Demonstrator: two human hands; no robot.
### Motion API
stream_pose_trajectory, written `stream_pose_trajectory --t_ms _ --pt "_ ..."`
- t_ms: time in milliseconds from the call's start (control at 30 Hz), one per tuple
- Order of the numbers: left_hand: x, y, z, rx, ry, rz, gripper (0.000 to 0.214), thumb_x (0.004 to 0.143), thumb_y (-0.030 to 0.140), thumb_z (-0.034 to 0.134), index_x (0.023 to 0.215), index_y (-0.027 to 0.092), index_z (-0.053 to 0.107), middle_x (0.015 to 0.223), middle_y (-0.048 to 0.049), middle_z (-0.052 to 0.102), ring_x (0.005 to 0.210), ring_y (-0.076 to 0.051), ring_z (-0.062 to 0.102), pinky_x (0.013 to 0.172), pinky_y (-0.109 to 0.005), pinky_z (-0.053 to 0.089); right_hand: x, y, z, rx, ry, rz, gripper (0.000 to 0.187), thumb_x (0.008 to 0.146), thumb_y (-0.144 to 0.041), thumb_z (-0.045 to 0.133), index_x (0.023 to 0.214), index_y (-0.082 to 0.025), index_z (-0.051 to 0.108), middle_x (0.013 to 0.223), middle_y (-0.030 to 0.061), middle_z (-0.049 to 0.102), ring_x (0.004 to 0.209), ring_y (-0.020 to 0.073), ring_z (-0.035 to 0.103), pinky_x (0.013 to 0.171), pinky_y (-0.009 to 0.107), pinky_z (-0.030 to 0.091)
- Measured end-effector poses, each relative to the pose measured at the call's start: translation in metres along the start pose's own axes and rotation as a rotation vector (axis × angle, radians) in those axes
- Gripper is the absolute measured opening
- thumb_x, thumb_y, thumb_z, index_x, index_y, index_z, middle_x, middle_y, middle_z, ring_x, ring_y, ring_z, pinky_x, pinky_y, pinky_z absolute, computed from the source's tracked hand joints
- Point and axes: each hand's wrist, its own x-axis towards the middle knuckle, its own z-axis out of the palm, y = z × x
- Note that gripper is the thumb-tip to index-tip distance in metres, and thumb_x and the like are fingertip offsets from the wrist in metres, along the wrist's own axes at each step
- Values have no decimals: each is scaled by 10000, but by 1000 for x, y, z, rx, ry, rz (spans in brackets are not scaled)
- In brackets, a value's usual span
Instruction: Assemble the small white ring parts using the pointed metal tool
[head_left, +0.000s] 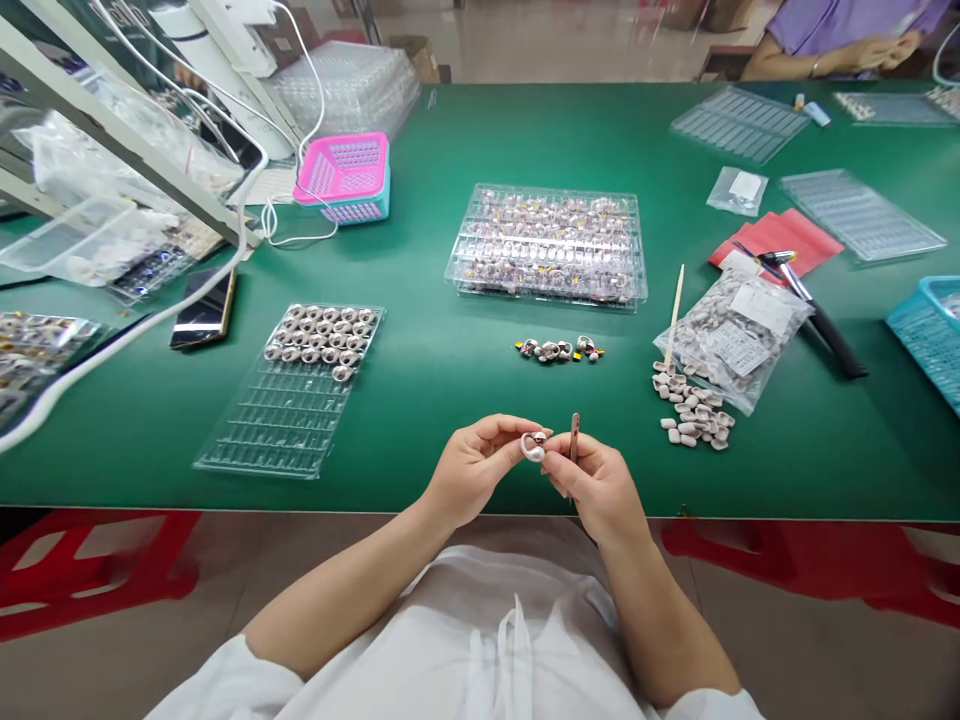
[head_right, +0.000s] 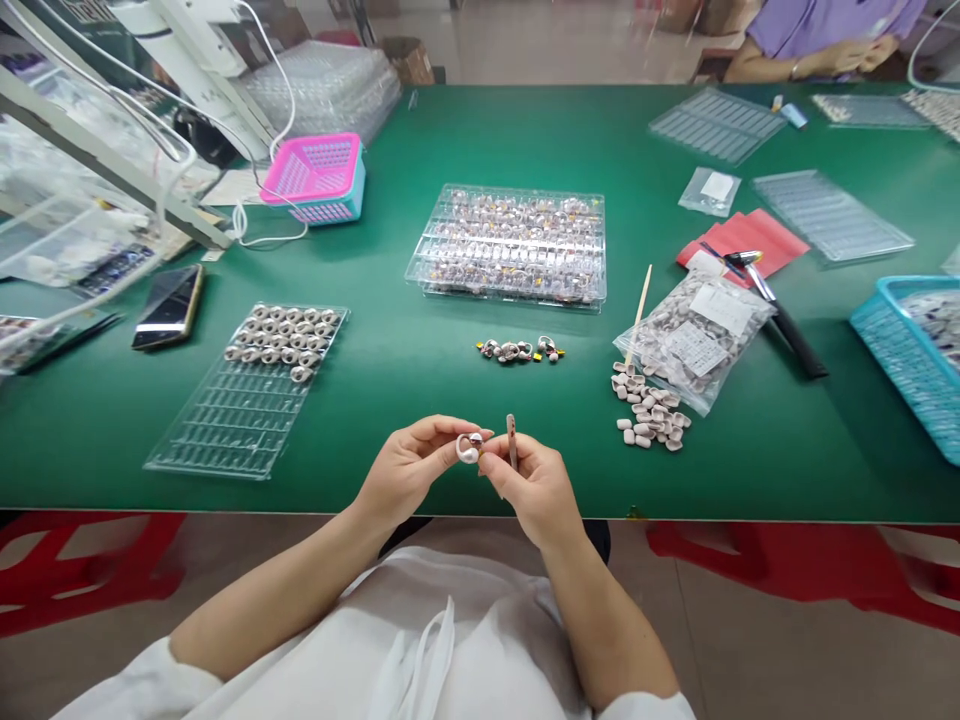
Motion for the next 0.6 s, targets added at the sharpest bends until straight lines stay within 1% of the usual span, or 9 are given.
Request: stream_pose_trajectory --t_ms 100,200,267,367,467,533,600 --pt "3 -3 0 -13 22 12 252 767 343 820 902 139 756 881 -87 805 810 -195 751 779 -285 606 3 5 0 112 -26 11 288 810 -431 743 860 -156 675 672 -10 574 510 69 387 472 234 280" --pt "5 -5 1 -9 43 10 330 741 383 833 972 156 767 911 -90 813 845 -213 765 796 -289 618 4 9 6 197 1 -3 278 822 -422 741 855 -161 651 622 -39 530 501 60 382 470 220 270" --pt "5 -4 1 30 39 1 364 736 425 825 990 167 781 950 -97 814 881 -232 771 825 -300 623 4 10 12 253 31 -8 307 808 -444 751 848 -167 625 611 -53 519 477 48 356 456 210 250" --pt "5 -4 -4 126 60 13 353 709 470 825 933 198 805 951 -80 816 890 -259 777 833 -311 632 5 10 21 299 50 -27 368 770 -492 773 797 -173 592 547 -82 453 447 41 316 438 202 222" --pt "11 -8 -14 223 56 14 361 674 500 834 918 235 817 961 -53 817 912 -285 776 832 -325 639 9 9 27 328 78 -29 443 697 -538 815 775 -178 568 530 -83 455 430 40 326 427 202 203" --pt "16 -12 -19 239 37 11 397 636 543 836 896 244 824 966 -50 816 920 -314 773 812 -341 647 12 8 30 324 113 -44 475 658 -543 842 734 -180 545 511 -88 438 424 37 331 424 202 196" --pt "17 -16 -20 240 40 21 427 602 587 833 874 258 830 950 -48 818 917 -337 772 793 -352 652 13 11 32 328 132 -91 482 664 -558 836 743 -179 549 495 -90 433 415 38 336 424 205 200"
